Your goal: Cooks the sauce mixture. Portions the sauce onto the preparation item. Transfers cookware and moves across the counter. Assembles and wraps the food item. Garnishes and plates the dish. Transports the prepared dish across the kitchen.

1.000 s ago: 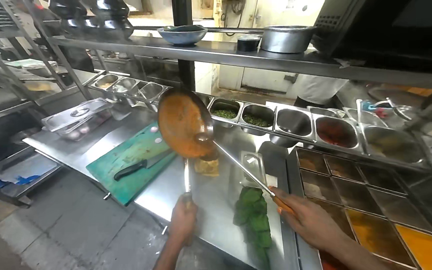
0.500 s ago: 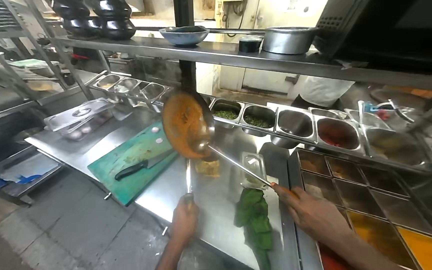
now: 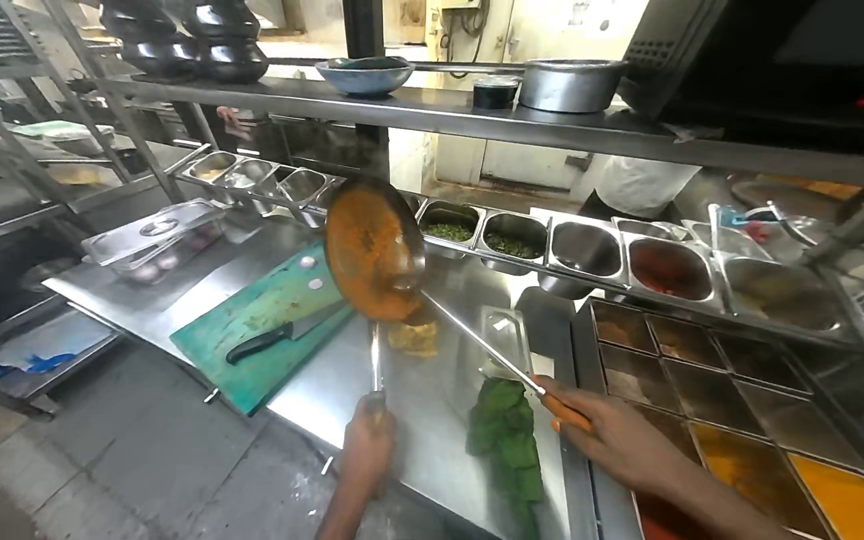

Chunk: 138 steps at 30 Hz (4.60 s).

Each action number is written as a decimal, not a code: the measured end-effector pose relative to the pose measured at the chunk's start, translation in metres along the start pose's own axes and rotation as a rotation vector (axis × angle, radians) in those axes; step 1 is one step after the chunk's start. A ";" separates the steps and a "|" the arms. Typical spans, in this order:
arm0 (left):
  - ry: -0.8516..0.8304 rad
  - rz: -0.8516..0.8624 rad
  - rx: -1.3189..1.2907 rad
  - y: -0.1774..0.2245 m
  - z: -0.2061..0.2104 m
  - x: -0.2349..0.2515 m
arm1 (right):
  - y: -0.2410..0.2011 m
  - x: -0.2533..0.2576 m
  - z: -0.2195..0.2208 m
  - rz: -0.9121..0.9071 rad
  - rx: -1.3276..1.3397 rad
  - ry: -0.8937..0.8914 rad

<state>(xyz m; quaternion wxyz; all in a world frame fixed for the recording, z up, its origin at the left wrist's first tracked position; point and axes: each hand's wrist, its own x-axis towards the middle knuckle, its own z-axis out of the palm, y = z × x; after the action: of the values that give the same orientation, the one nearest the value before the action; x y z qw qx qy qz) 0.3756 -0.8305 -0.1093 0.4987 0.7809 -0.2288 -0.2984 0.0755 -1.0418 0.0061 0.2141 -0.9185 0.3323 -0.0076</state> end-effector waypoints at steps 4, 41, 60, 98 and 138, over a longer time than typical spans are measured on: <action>0.014 0.023 0.040 -0.002 0.001 0.003 | -0.002 -0.014 -0.005 -0.015 -0.167 0.015; -0.033 0.036 -0.058 0.021 -0.025 0.004 | -0.002 0.003 0.021 -0.312 -0.165 0.263; -0.035 0.060 -0.211 0.023 -0.021 -0.007 | -0.020 0.016 0.040 -0.099 0.047 0.350; -0.045 0.098 -0.133 0.023 -0.021 0.015 | -0.016 -0.027 0.045 -0.052 0.073 0.115; -0.008 0.092 0.027 0.003 -0.002 0.011 | 0.037 -0.046 0.033 -0.213 -0.470 0.384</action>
<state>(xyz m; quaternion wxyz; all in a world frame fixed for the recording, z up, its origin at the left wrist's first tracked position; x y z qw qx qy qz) 0.3847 -0.8375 -0.1083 0.5004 0.7750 -0.2706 -0.2753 0.0222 -1.0260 -0.0329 -0.0727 -0.9543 0.2611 -0.1259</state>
